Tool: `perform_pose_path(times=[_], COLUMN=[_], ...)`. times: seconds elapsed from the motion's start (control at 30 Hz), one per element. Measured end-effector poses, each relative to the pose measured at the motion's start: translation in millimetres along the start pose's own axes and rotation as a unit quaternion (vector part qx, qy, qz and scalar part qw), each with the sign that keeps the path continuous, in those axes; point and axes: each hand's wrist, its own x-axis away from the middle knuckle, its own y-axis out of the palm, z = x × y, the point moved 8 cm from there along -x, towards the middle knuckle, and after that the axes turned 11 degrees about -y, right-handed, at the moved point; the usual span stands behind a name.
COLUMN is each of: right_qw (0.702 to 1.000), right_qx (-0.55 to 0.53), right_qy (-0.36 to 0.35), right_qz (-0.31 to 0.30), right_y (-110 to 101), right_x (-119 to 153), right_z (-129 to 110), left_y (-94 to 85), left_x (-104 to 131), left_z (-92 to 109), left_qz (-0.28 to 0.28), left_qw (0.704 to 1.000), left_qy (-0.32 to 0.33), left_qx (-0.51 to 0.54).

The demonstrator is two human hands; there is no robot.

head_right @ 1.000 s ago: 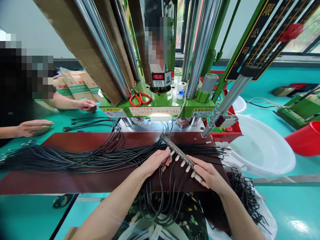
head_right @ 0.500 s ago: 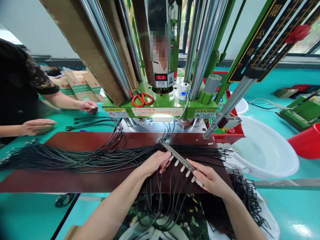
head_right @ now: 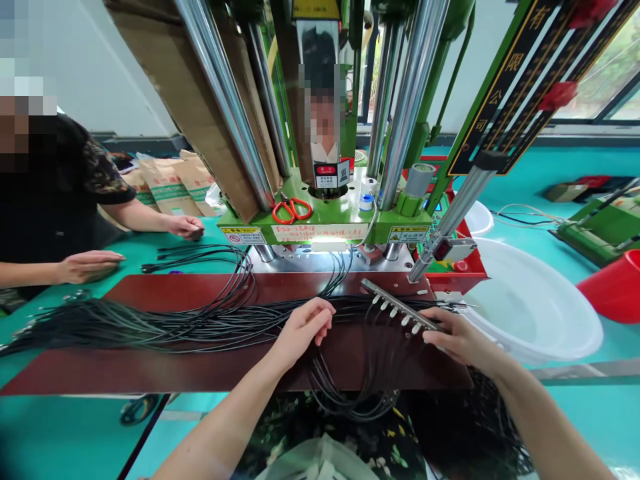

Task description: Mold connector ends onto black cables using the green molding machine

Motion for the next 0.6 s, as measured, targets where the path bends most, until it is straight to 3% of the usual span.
perform_pose_path(times=[0.1,0.2,0.37,0.47,0.6], right_qw=[0.996,0.984,0.931,0.916,0.904], right_qx=[0.067,0.144,0.272,0.288,0.300], right_qy=[0.015,-0.010,-0.189,-0.240,-0.277], right_qz=[-0.061,-0.109,-0.154,-0.147,-0.129], right_y=[-8.1,0.5,35.3,47.7,51.5], right_x=[-27.3,-63.6,-119.0,-139.2,-146.7], right_z=[-12.6,-40.3,-86.3,-88.9,-83.5], left_y=[-20.0,-33.7,-48.5,-57.1,-63.9], left_x=[1.4,0.5,6.2,10.7,10.3], left_z=[1.5,0.3,-1.1,-3.6,-4.8], left_qz=[0.061,0.095,0.114,0.126,0.132], left_qw=[0.998,0.995,0.993,0.992,0.991], left_qy=[0.014,0.019,0.025,0.021,0.017], left_qx=[0.026,0.034,0.017,0.013,0.025])
